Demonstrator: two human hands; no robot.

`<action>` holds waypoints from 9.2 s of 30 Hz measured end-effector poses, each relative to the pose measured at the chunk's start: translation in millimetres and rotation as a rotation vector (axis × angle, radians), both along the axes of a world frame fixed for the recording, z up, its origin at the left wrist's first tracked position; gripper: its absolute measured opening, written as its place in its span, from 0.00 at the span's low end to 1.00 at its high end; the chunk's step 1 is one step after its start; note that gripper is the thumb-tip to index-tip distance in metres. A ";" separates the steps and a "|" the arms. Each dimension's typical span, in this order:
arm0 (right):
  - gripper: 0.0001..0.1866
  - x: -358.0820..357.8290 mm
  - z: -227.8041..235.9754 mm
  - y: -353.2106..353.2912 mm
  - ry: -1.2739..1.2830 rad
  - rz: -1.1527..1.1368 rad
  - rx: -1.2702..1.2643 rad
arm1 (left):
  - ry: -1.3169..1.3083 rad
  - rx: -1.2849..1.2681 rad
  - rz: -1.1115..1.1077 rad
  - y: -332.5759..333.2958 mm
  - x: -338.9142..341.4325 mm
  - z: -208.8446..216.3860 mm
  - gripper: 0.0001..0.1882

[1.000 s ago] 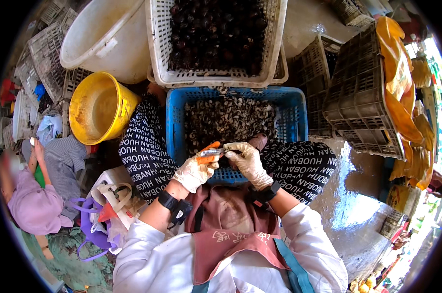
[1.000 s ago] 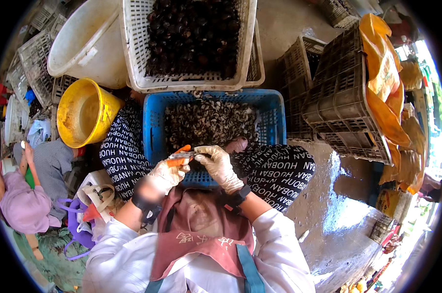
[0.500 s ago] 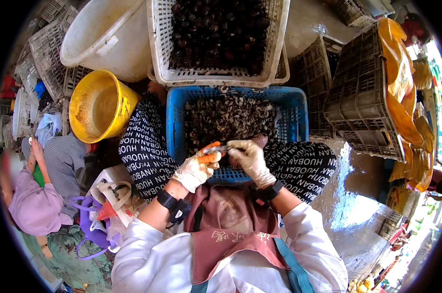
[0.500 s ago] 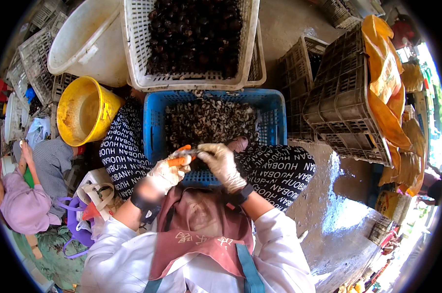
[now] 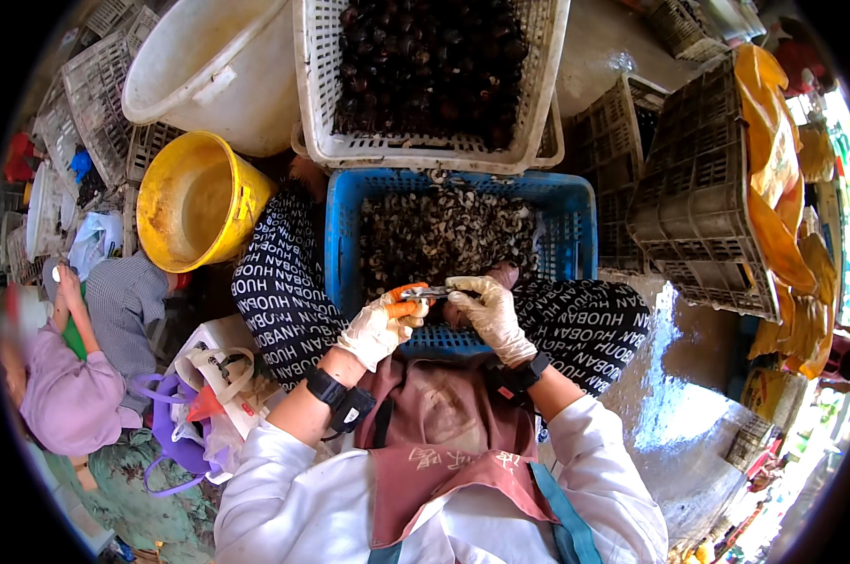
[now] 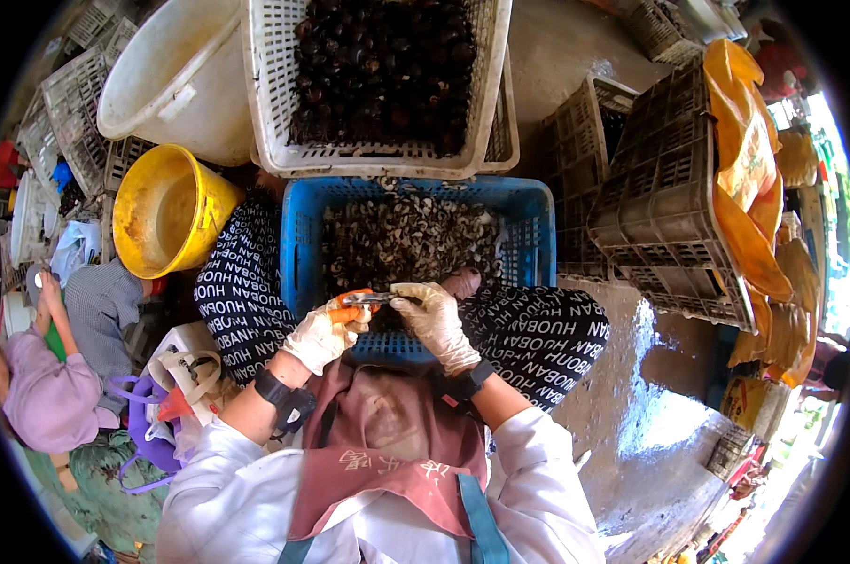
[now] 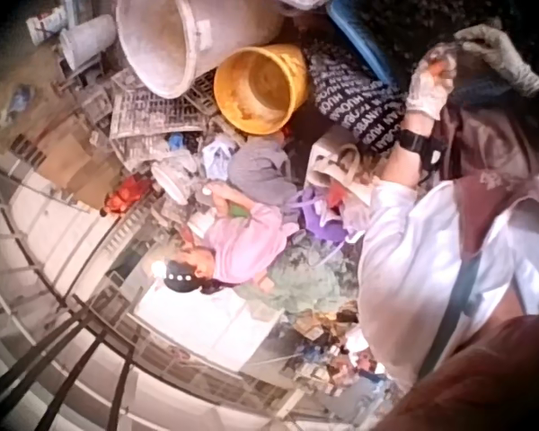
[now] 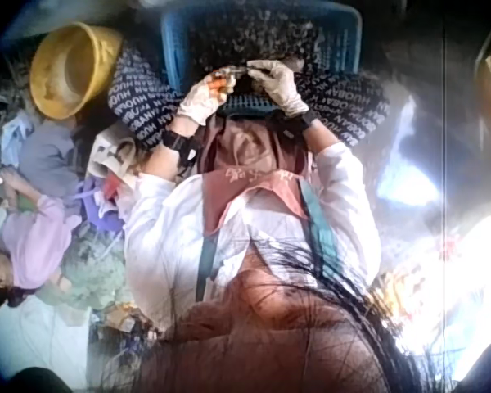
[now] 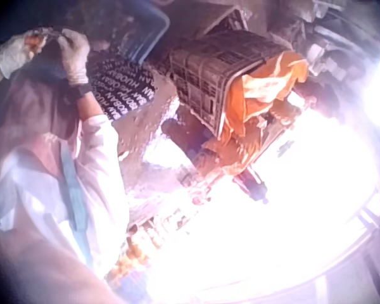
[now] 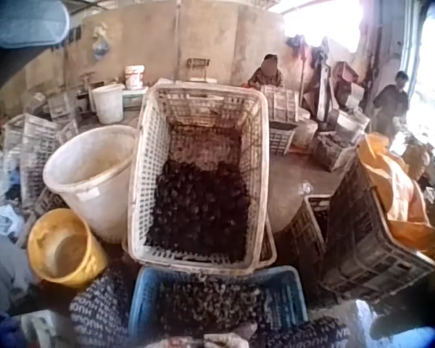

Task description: The person peels dark produce from a large basket using a small blade, placing the peeled items into a separate blue crate.

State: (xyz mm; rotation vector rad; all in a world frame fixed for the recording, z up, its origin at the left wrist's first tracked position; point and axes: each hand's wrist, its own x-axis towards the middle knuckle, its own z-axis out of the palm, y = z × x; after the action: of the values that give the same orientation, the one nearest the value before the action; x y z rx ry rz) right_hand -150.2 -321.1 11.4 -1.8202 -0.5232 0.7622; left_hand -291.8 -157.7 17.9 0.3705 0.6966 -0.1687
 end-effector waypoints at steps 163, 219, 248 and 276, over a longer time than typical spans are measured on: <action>0.13 24.7 -31.8 -4.9 0.459 -0.269 0.083 | -0.132 0.005 0.077 42.0 63.0 18.2 0.16; 0.12 -9.9 20.0 14.3 0.100 -0.023 0.183 | -0.235 1.061 -0.155 6.8 26.8 40.6 0.21; 0.10 -4.2 28.3 1.9 0.568 0.021 0.197 | -0.221 0.794 -0.138 4.5 20.4 47.0 0.20; 0.10 -18.4 17.0 31.7 0.259 -0.055 0.240 | -0.176 1.506 -0.417 -1.4 26.1 35.6 0.20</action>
State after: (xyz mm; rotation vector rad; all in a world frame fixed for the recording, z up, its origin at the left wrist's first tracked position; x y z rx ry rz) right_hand -168.5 -289.4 28.4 -1.4825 -0.3761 0.8453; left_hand -265.7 -159.1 53.5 1.9520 0.4477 0.0324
